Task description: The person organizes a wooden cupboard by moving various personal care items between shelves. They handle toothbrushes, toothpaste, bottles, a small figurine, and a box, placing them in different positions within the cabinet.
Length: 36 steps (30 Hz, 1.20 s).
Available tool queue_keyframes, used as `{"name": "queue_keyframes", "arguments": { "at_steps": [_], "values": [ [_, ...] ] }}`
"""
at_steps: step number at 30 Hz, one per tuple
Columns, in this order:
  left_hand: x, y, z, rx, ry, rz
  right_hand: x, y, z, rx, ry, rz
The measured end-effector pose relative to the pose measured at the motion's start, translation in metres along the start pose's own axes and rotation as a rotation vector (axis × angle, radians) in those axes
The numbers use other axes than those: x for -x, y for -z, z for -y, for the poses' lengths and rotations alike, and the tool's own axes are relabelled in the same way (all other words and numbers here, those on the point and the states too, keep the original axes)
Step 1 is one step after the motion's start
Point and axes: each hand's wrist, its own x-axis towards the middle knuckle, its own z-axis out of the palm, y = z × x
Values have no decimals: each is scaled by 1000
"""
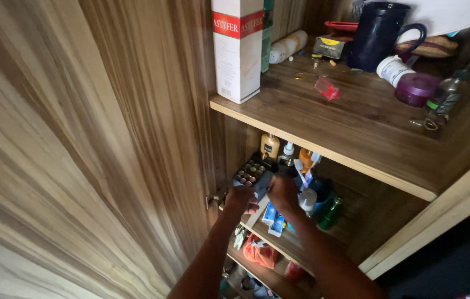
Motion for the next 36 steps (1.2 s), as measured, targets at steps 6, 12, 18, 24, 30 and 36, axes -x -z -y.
{"name": "queue_keyframes", "arguments": {
  "at_steps": [6, 12, 18, 24, 30, 36],
  "values": [
    [23, 0, -20, -1783, -851, -229, 22, -33, -12, 118, 142, -105],
    [70, -24, -41, -99, -147, -277, 49, -40, -1, 246, 158, -42],
    [74, -15, -36, -113, -308, -158, 29, -51, -16, 100, 89, -40],
    [66, -18, -34, -104, -297, -135, -12, -24, -23, -145, 194, -58],
    [23, -9, -12, -89, -268, -157, -22, 36, 23, -206, -8, -126],
    [28, -1, -24, -1385, -1400, -406, -28, 91, 47, -312, -95, -104]
  ]
}}
